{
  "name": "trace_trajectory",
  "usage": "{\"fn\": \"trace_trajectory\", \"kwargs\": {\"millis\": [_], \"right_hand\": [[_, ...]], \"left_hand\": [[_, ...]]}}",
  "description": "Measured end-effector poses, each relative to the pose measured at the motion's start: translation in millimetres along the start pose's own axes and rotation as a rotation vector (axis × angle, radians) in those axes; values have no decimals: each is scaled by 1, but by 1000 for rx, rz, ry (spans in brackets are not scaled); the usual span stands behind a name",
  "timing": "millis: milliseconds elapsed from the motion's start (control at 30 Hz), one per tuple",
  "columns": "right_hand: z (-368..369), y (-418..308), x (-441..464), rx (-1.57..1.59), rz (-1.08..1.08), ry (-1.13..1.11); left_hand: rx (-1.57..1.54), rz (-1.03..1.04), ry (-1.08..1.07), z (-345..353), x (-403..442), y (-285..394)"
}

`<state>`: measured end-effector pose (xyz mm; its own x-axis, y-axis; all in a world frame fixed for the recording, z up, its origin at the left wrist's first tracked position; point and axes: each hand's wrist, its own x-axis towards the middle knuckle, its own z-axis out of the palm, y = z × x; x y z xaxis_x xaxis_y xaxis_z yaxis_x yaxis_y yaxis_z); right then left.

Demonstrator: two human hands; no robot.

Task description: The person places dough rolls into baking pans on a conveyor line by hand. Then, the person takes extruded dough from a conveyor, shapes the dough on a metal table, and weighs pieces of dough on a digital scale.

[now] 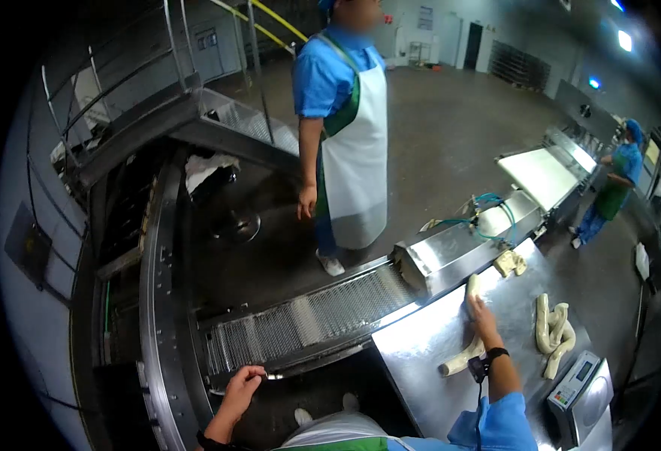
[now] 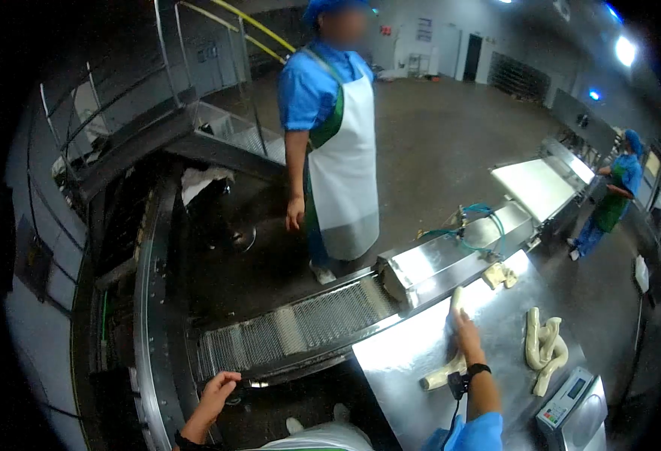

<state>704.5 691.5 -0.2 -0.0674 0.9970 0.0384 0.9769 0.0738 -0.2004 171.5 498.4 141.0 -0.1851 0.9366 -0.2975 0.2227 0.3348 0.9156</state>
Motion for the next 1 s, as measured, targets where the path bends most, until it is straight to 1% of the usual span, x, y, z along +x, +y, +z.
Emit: {"fn": "trace_trajectory", "kwargs": {"millis": [33, 133, 167, 200, 267, 300, 333, 367, 400, 467, 500, 600, 667, 733, 767, 800, 867, 933, 967, 1000], "right_hand": [[0, -9, -4, 4, -18, -9], [8, -25, -12, -52, -28, -59], [13, -32, -16, -100, -69, -1], [18, -39, -19, -102, -100, -3], [21, -52, -31, -52, -19, 44], [22, -62, -39, -51, -59, 20], [19, -70, -46, -51, 1, 107], [19, -79, -50, -48, 62, 195], [25, -85, -53, -53, 16, 172], [39, -93, -62, -121, 97, 202], [36, -102, -69, -58, 101, 208], [24, -127, -101, -15, -28, 331], [29, -125, -109, -38, -18, 327], [41, -106, -103, -111, 40, 261], [37, -98, -95, -70, 62, 172], [40, -84, -78, -119, 138, 23], [63, -43, -50, -97, 197, 65], [48, -48, -39, -147, 356, 193], [35, -55, -38, -141, 447, 167], [39, -54, -36, -139, 434, 162]], "left_hand": [[-12, -31, -43, 1, -2, 5], [-1, -2, -98, 3, 9, 15], [-2, 67, -131, 1, 17, 14], [-10, 56, -122, 1, 16, 12], [66, 254, -162, 1, 25, 11], [81, 292, -168, 2, 22, 10], [87, 331, -171, 5, 20, 10], [51, 324, -186, 5, 17, 12], [15, 318, -199, 5, 13, 12], [33, 307, -165, 6, 9, 10], [67, 313, -161, 5, 4, 7], [3, 235, -140, -5, -11, 3], [6, 224, -82, -16, -18, -12], [17, 217, -27, -29, -28, -23], [18, 199, -2, -35, -33, -27], [18, 182, 22, -38, -38, -29], [5, 158, 54, -43, -46, -27], [-6, 172, 76, -47, -49, -27], [-7, 166, 90, -49, -52, -28], [3, 169, 112, -50, -55, -29]]}}
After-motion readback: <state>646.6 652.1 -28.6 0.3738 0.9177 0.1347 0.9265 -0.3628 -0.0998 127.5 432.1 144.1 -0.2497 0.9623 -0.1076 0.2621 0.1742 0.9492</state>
